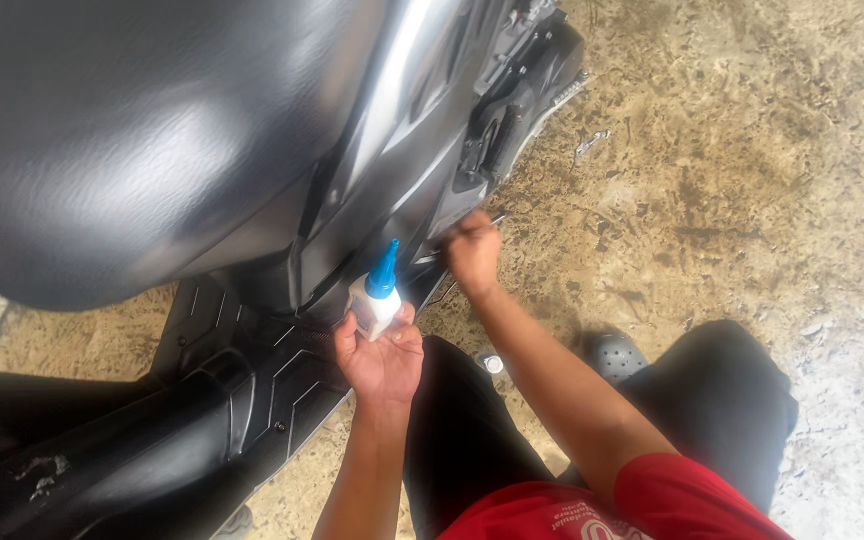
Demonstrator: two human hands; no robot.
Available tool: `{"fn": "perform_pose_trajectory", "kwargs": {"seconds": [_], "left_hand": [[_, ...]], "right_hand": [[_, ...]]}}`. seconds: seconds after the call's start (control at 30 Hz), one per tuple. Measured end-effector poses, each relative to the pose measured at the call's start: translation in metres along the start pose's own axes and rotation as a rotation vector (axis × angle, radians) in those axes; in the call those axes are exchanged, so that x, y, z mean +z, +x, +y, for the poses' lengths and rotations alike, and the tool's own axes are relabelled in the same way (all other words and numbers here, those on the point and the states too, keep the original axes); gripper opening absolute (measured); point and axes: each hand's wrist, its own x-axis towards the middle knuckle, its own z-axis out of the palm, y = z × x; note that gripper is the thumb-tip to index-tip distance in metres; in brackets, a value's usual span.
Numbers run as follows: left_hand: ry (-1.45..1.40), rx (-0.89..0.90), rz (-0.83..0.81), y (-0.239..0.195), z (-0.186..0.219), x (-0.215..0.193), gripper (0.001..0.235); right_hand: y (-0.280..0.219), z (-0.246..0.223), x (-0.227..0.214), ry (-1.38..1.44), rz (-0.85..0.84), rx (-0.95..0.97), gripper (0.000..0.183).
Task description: The person applies a cleaning solution from a bottle to the front and side panels of a red and black motorcycle, then wipes the surfaces with a cloth. The person moves around the vehicle to clean the front wheel area, side fairings, and lower body panels.
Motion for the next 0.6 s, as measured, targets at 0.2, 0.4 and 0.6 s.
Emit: {"fn": "perform_pose_trajectory", "kwargs": {"seconds": [0.2, 0.4, 0.6], "left_hand": [[0.001, -0.034, 0.007, 0.017, -0.02, 0.005, 0.037], [0.057, 0.002, 0.02, 0.025, -0.034, 0.01, 0.034], [0.116, 0.189, 0.097, 0.021, -0.034, 0.01, 0.035]], "right_hand": [[0.003, -0.024, -0.007, 0.11, 0.018, 0.167, 0.015], [0.038, -0.028, -0.062, 0.729, 0.102, 0.696, 0.012], [0.036, -0.085, -0.095, 0.546, 0.082, 0.166, 0.016]]}}
